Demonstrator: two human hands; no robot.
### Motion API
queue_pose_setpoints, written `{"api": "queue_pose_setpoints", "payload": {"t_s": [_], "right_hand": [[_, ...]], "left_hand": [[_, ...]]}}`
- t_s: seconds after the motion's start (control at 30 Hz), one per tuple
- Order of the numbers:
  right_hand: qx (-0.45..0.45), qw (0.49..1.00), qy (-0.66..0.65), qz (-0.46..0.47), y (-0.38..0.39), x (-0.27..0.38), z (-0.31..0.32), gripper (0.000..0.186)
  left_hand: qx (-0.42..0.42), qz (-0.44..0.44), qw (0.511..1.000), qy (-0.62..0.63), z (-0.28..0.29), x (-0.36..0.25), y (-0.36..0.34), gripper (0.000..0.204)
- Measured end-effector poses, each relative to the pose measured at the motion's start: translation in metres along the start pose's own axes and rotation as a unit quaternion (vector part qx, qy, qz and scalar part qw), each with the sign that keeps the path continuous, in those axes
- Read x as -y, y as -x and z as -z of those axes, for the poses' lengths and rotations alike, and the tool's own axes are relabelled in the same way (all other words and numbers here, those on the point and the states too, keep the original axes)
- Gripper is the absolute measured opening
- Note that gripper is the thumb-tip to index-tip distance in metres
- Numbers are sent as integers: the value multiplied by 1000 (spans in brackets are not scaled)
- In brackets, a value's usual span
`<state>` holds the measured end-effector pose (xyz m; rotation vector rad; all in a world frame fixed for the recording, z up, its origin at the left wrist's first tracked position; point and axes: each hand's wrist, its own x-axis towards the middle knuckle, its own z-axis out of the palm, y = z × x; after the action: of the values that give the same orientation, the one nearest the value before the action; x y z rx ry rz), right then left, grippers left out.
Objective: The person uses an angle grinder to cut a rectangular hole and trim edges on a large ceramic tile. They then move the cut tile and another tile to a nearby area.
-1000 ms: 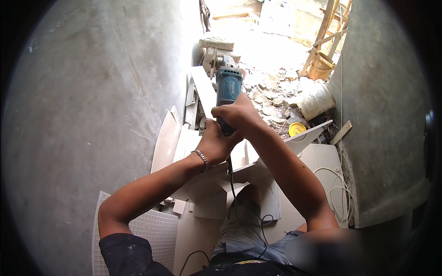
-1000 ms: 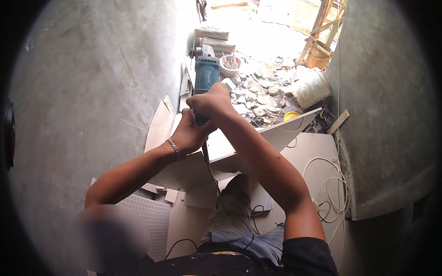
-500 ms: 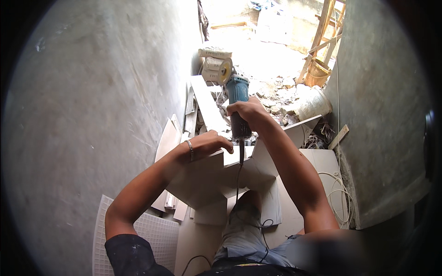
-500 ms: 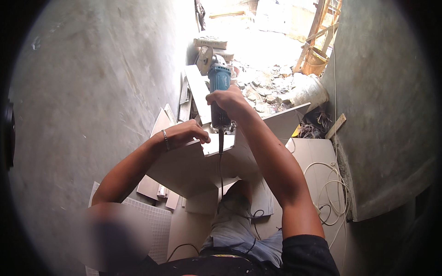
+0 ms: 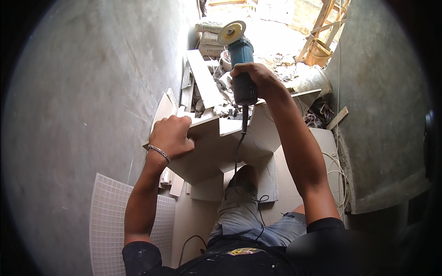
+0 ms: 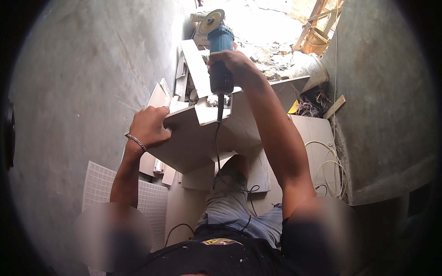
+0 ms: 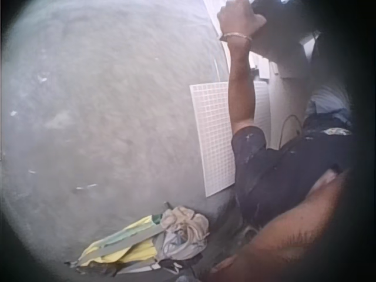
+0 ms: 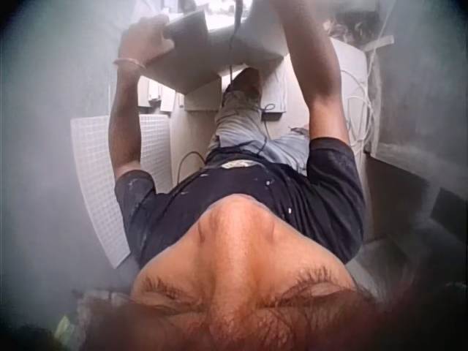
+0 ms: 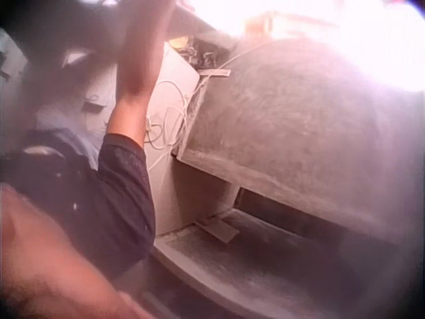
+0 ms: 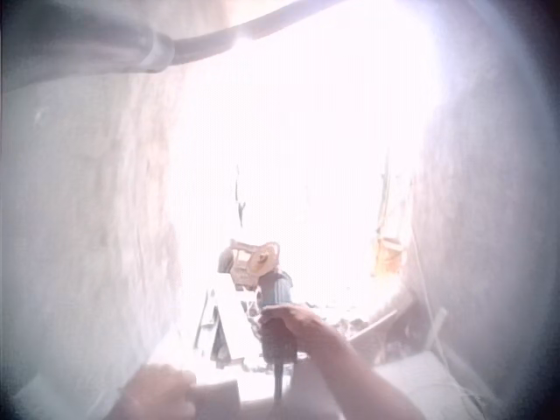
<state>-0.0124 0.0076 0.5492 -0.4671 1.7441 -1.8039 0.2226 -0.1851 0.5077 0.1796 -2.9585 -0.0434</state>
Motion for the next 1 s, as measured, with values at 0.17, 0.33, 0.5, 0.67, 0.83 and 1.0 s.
{"api": "queue_pose_setpoints", "payload": {"t_s": [0.17,0.33,0.5,0.67,0.83,1.0], "right_hand": [[-28,997,76,0,65,24,9,28],[-32,988,150,-15,119,24,11,26],[-34,980,195,-29,142,-2,6,27],[-28,967,251,-34,146,-35,-4,30],[-25,962,268,-32,150,-54,-12,33],[-55,949,304,-58,155,-70,-18,44]], "left_hand": [[1,19,1000,2,6,-1,-6,26],[-7,26,1000,3,5,6,-20,25],[-5,25,1000,5,0,11,-26,26],[-9,24,1000,9,0,12,-28,27],[-10,9,1000,20,-3,19,-31,32],[-50,-22,998,43,-10,29,-28,29]]}}
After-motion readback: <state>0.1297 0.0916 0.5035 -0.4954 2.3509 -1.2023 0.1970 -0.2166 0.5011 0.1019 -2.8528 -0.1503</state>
